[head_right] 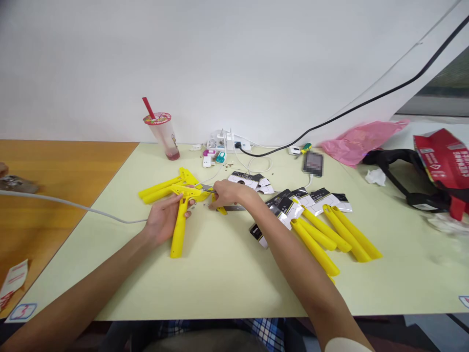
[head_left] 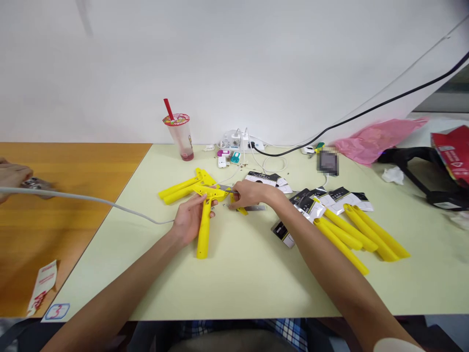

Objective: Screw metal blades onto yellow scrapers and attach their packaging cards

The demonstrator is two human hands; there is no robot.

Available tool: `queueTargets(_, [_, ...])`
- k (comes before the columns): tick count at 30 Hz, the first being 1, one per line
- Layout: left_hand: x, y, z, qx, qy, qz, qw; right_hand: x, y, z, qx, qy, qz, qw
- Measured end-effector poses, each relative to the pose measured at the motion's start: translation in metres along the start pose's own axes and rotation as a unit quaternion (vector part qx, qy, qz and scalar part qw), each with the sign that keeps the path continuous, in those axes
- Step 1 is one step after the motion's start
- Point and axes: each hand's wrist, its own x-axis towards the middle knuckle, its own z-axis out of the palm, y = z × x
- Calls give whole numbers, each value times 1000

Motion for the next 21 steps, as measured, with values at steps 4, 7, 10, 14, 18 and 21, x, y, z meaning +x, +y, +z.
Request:
queueTargets(4, [-1, -2, 0, 15, -12, -5, 1000, 0, -1, 1, -29, -10, 16, 999])
queueTargets(7, [-2, -3, 0, 21, -22, -5, 1000, 2, -1, 4, -48, -4, 12, 999])
queueTargets(10, [0, -6, -1, 21, -29, -2, 999, 6, 0, 9, -55, -6, -5, 998])
queueTargets(14, [2, -8, -3, 8, -29, 1, 1000, 9, -1, 15, -69, 4, -23, 997])
queueTargets(18, [3, -9, -6, -12, -32, 6, 999, -2, -3, 16, -72, 44, -32, 996])
queueTargets(21, [3, -11, -5, -31, -31, 7, 999, -23, -3, 14, -69, 114, -29, 991])
